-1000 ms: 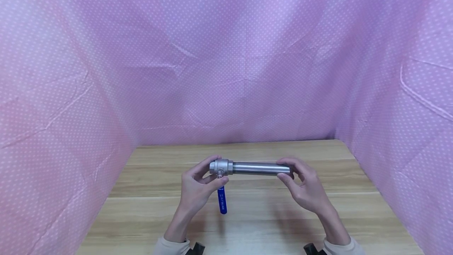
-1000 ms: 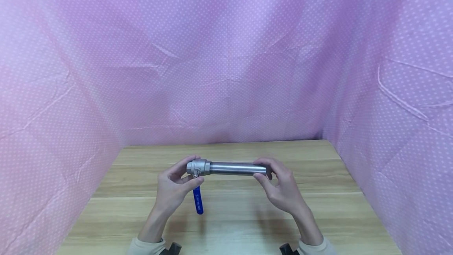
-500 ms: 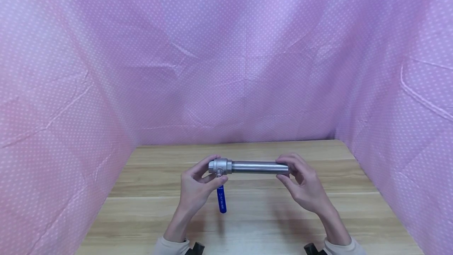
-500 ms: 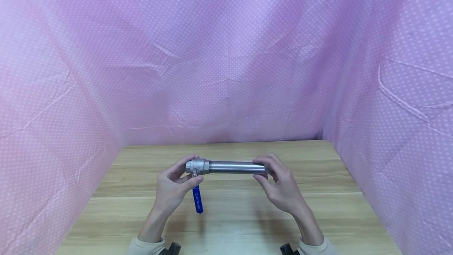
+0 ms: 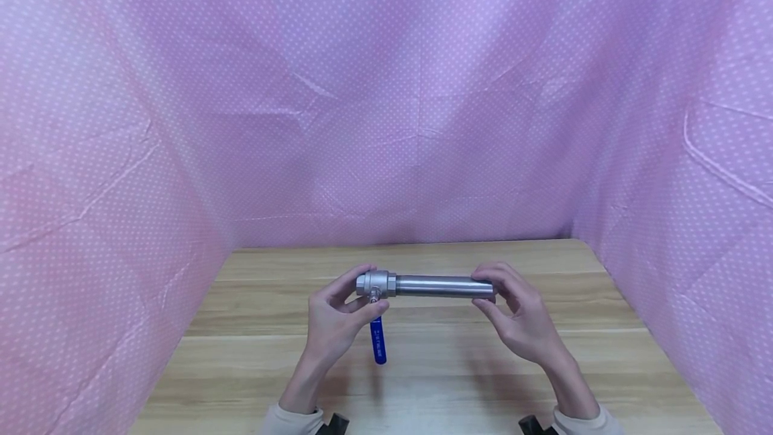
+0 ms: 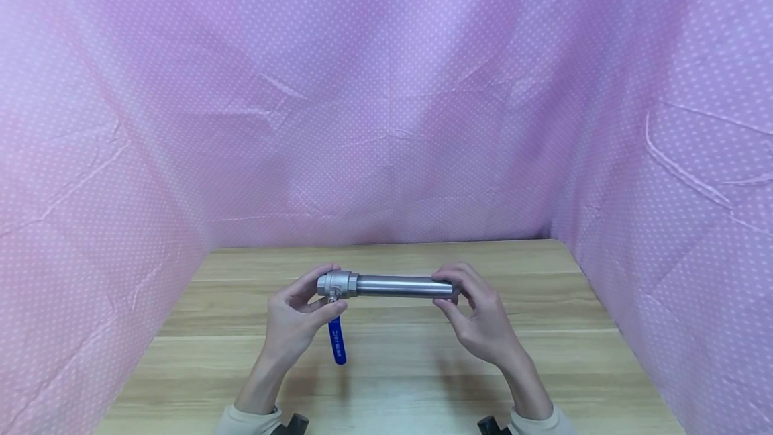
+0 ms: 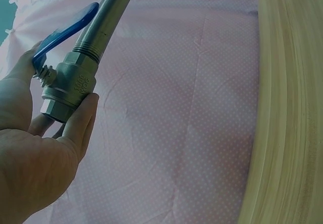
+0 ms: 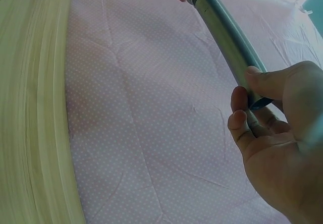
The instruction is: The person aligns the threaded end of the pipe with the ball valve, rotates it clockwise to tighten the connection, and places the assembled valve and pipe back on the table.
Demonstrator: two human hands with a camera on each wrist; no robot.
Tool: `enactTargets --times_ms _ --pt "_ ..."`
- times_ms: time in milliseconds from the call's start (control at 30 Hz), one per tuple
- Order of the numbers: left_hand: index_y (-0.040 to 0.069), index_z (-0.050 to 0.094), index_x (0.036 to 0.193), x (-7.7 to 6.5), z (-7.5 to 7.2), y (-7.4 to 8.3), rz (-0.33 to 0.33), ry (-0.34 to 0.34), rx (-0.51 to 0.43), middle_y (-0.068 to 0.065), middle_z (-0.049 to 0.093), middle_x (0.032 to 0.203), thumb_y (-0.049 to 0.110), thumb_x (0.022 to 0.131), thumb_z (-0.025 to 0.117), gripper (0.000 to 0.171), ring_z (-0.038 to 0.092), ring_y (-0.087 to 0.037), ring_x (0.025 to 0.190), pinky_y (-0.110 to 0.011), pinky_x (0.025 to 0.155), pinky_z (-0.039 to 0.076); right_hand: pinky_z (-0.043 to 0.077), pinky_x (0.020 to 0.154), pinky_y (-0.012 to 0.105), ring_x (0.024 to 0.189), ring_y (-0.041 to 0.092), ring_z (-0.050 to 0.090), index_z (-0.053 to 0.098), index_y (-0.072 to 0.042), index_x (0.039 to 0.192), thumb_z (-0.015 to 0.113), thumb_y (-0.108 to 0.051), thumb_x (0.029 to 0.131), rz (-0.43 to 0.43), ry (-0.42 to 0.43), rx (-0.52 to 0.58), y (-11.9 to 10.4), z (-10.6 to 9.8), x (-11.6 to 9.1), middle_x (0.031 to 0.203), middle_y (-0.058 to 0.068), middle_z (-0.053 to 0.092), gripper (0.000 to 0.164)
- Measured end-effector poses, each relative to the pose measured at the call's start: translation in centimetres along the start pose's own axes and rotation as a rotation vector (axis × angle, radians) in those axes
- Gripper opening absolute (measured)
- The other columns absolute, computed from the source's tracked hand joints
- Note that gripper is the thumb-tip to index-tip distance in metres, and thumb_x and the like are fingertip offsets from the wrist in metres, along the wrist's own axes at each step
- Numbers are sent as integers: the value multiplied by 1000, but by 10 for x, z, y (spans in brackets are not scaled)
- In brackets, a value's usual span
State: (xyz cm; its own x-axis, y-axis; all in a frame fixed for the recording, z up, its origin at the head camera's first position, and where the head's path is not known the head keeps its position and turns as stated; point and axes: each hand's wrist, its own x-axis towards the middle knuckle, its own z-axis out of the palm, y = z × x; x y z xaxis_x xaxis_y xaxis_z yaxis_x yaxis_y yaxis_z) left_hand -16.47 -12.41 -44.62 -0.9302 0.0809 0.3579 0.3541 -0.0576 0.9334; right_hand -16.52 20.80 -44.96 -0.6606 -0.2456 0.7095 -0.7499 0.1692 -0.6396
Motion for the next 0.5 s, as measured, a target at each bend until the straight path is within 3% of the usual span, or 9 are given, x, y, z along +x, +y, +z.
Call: enactTargets --times_ms 200,500 --pt "9 75 143 0 1 0 6 -3 0 -20 74 145 -5 87 93 61 77 -17 131 -37 109 69 65 86 11 103 4 68 69 9 133 74 36 81 -57 14 1 -2 1 1 122 18 70 59" --pt "8 75 143 0 1 0 9 -8 -12 -21 73 144 -5 86 92 61 77 -17 130 -38 108 69 60 72 16 95 4 64 73 6 131 76 31 85 -1 24 -65 -1 -2 -1 116 9 74 52"
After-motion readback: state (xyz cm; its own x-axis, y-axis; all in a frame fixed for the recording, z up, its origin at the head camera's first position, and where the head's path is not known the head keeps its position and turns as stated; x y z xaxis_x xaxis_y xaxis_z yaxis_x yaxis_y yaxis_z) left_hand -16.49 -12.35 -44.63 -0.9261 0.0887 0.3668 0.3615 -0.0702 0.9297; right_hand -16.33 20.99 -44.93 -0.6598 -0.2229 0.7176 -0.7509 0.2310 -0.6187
